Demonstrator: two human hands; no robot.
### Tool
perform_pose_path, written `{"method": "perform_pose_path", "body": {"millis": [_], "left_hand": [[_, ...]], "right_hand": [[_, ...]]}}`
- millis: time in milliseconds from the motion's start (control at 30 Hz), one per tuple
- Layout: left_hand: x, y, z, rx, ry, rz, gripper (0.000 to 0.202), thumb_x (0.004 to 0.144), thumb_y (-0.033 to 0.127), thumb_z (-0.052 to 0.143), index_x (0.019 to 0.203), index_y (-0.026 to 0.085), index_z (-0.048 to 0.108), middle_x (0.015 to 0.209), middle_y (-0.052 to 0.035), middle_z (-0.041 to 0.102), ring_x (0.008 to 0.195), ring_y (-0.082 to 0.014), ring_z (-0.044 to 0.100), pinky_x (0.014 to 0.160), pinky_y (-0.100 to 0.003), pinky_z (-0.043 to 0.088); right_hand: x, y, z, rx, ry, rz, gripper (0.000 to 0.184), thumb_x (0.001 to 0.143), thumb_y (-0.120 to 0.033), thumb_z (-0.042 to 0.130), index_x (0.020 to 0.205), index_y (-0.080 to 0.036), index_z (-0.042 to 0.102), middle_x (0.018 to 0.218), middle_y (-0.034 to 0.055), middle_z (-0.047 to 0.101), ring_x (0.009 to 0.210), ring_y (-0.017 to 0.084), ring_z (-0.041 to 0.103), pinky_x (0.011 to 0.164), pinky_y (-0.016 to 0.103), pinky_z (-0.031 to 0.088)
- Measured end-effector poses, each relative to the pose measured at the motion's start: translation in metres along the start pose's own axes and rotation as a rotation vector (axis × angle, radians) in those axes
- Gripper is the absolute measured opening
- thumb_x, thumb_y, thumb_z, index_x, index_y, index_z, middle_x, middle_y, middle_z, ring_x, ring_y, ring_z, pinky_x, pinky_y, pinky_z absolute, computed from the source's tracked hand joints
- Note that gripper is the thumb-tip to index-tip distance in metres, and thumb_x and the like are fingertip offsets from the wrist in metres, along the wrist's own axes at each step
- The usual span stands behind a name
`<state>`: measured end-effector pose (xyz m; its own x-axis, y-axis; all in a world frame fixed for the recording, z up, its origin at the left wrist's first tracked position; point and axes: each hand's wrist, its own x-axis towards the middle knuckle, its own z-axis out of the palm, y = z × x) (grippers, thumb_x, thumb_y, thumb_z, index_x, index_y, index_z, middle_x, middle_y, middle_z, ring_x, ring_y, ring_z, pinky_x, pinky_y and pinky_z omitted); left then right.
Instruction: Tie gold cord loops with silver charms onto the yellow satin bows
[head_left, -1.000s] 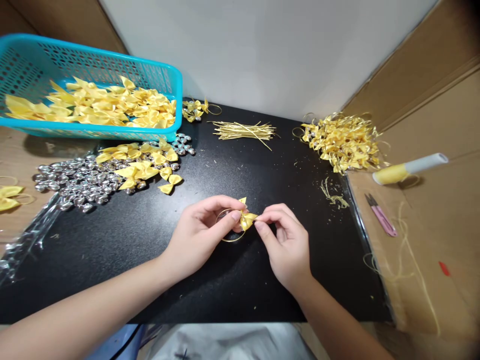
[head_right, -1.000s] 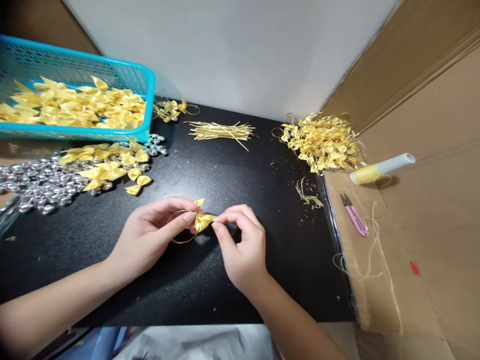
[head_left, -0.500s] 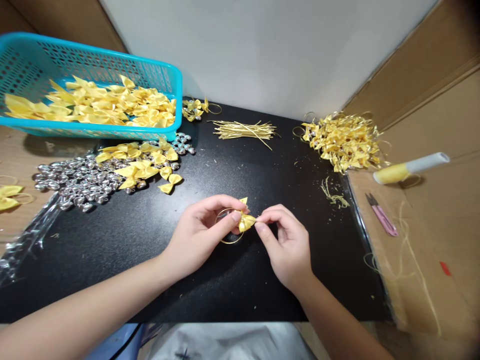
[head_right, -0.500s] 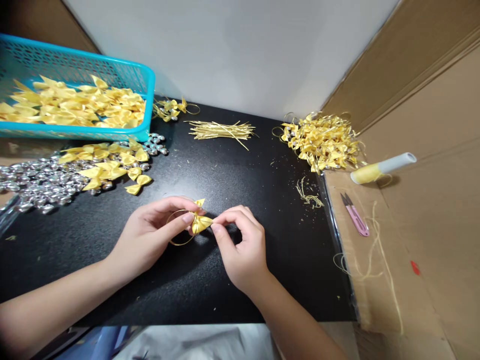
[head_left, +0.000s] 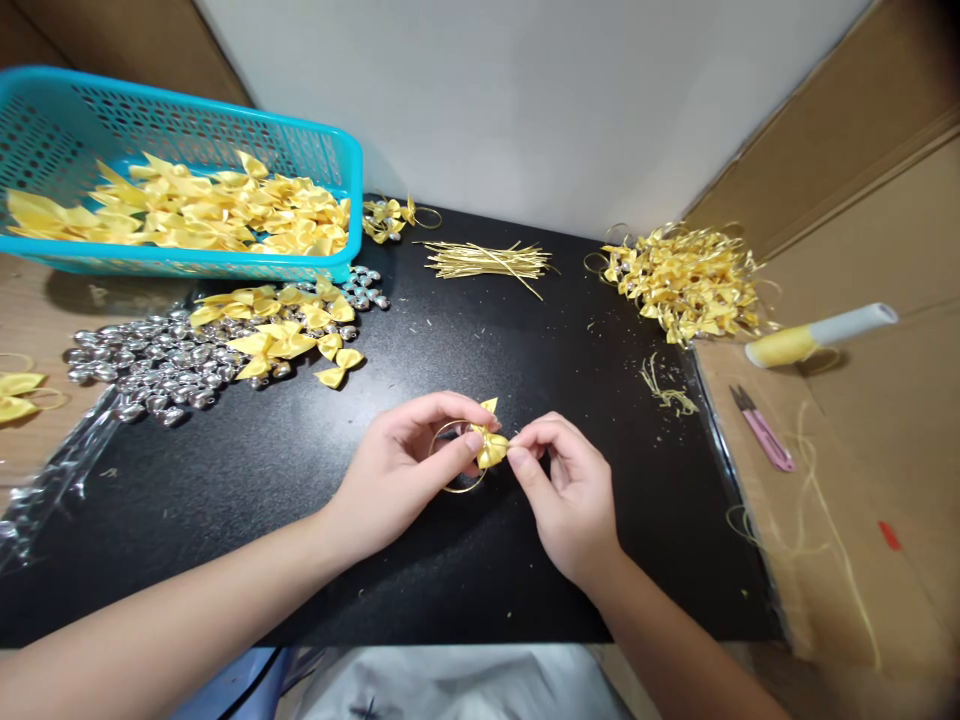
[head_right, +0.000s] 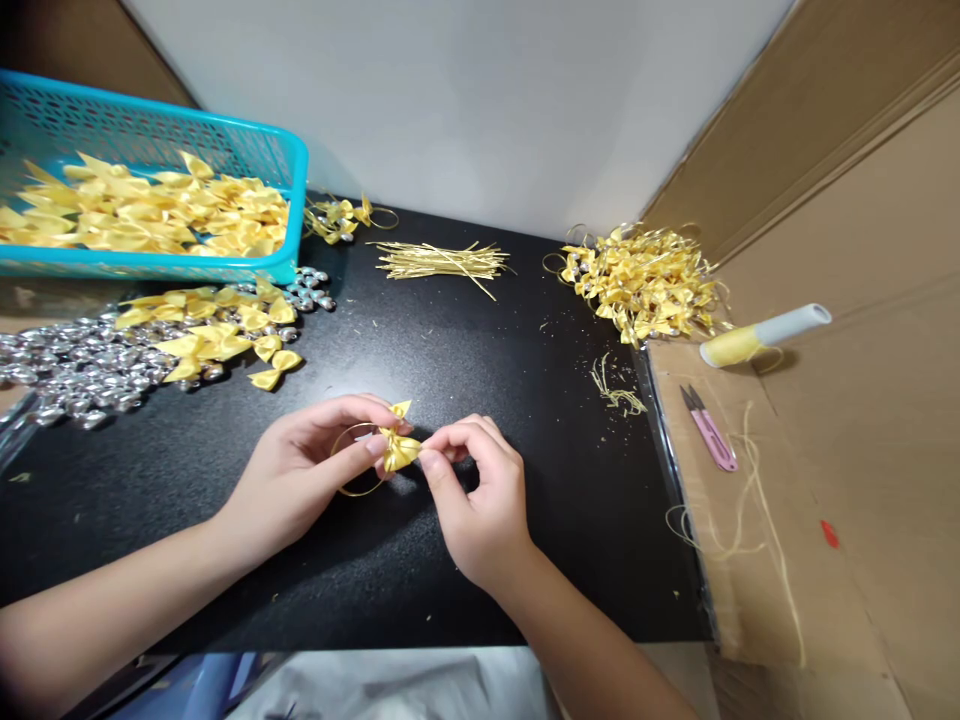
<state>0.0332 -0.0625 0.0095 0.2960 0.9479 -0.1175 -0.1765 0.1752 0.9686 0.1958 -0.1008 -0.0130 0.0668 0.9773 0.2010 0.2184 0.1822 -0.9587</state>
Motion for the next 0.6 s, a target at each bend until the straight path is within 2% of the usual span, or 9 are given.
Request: {"method": "perform_pose_path", "body": {"millis": [267, 600], "left_hand": [[-0.0006, -0.0048, -0.0026, -0.032, -0.042, 0.02, 0.012, 0.073, 0.019, 0.077, 0.085, 0.018, 0.073, 0.083, -0.0024, 0.068, 0.069, -0.0109, 0.063, 0.058, -0.018, 0.057], [-0.0021, -0.0033, -0.0018, 0.063, -0.057, 0.153, 0.016, 0.074, 0.011, 0.073, 0.086, 0.021, 0.076, 0.085, -0.0023, 0.067, 0.07, -0.0096, 0.063, 0.059, -0.016, 0.055]], "right_hand": [[0.0006, -0.0001, 0.0003, 0.035, -0.014, 0.013, 0.012, 0.086, -0.013, 0.057, 0.077, -0.02, 0.058, 0.075, -0.0001, 0.057, 0.073, 0.015, 0.051, 0.069, 0.029, 0.042], [0.0005, 0.0014, -0.0001, 0.089, -0.042, 0.017, 0.012, 0.087, -0.013, 0.057, 0.077, -0.021, 0.058, 0.075, -0.0012, 0.055, 0.074, 0.014, 0.051, 0.069, 0.028, 0.041]]}}
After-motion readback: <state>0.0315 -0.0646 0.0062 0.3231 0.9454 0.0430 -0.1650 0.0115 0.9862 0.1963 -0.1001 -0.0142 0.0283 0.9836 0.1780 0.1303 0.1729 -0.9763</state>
